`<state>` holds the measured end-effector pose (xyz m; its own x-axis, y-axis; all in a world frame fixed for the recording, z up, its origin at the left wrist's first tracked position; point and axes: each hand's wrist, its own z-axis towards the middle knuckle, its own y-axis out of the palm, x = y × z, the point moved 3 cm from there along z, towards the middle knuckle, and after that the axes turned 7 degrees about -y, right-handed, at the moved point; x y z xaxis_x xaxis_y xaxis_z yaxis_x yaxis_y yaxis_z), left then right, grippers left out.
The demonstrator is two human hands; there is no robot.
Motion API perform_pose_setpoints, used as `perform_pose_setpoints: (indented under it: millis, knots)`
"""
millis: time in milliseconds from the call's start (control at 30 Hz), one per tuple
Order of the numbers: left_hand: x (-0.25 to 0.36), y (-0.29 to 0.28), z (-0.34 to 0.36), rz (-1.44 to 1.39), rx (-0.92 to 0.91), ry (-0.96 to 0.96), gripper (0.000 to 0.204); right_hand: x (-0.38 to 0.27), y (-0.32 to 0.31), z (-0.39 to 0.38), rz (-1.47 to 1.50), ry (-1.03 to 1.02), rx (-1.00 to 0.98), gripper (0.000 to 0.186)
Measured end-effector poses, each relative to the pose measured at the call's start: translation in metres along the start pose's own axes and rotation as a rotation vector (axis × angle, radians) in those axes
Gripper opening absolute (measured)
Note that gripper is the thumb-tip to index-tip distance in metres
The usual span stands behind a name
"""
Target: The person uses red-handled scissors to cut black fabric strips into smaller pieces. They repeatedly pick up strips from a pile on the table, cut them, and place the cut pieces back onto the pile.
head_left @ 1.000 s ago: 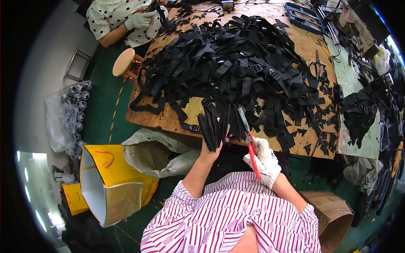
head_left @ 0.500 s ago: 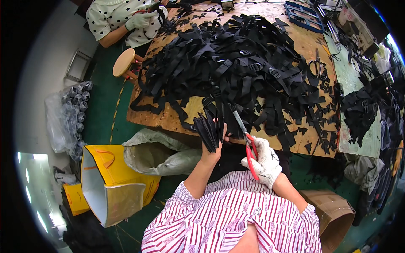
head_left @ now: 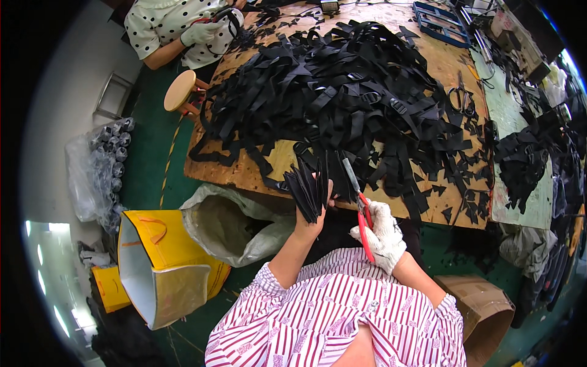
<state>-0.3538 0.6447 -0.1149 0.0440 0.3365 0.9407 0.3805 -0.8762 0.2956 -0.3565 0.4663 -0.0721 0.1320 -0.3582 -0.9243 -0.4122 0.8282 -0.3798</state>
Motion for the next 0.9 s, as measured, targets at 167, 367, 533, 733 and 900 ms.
perform_pose_setpoints:
  millis: [167,367,533,733,900]
  knots:
    - [-0.006,-0.007,0.002,-0.038,-0.023,0.023,0.029,0.005,0.001,0.001,0.087,0.031,-0.013,0.066]
    - [-0.022,-0.021,-0.002,-0.134,-0.252,-0.027,0.052,-0.001,-0.004,0.005,-0.074,-0.051,0.009,0.063]
    - [-0.015,-0.020,0.001,0.063,-0.195,-0.016,0.039,0.000,-0.003,0.002,0.028,0.042,-0.021,0.064]
    - [-0.009,-0.017,0.005,-0.350,-0.439,-0.107,0.038,0.005,-0.005,0.007,-0.003,-0.050,-0.001,0.064]
    - [0.008,-0.001,-0.003,-0.072,-0.328,0.067,0.039,0.008,0.000,0.002,0.047,-0.026,0.058,0.064]
